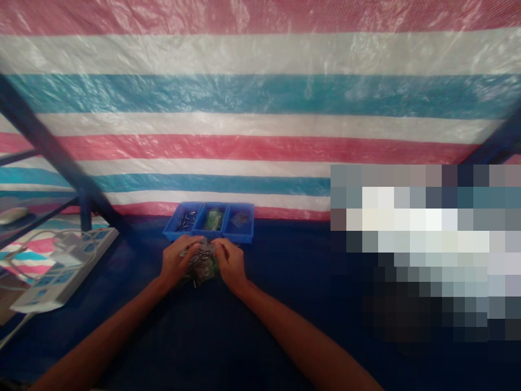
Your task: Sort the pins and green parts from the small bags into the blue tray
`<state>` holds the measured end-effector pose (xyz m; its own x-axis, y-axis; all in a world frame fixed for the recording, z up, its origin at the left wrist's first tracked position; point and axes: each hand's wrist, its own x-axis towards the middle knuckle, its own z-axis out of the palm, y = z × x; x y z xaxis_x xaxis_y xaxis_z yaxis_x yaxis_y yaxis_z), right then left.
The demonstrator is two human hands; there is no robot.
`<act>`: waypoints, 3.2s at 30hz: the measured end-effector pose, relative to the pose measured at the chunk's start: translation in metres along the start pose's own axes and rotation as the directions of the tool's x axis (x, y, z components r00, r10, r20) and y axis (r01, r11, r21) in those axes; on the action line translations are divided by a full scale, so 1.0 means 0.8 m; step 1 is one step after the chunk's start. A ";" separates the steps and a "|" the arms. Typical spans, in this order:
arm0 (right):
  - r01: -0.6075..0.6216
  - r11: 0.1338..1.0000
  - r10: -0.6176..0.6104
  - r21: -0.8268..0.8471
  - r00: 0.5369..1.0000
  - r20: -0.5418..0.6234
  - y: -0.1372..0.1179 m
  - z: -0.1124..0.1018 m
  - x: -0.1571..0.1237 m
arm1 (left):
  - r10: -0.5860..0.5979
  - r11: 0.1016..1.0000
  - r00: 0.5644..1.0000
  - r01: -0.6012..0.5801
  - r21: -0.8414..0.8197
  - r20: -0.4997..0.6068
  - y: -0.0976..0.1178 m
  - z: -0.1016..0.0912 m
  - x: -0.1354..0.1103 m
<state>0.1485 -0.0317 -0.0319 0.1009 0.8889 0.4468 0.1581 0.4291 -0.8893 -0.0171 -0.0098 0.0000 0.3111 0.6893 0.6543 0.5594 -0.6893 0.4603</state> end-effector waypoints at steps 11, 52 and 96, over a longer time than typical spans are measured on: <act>0.000 1.000 0.000 -0.013 1.000 0.015 -0.001 -0.002 0.000 | 0.050 0.999 0.998 -0.050 0.005 -0.032 -0.008 0.006 -0.001; 0.138 0.987 -0.129 -0.078 0.986 0.107 0.004 0.001 0.001 | -0.215 0.977 0.975 0.215 -0.008 0.050 -0.011 0.005 -0.006; 0.012 1.000 -0.012 0.000 0.999 0.045 0.005 0.002 0.000 | -0.054 0.996 0.999 0.053 0.074 0.008 -0.001 -0.001 0.000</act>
<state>0.1475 -0.0297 -0.0359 0.0544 0.8900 0.4528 0.1592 0.4399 -0.8838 -0.0182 -0.0094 -0.0004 0.2870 0.7273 0.6235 0.6304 -0.6334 0.4488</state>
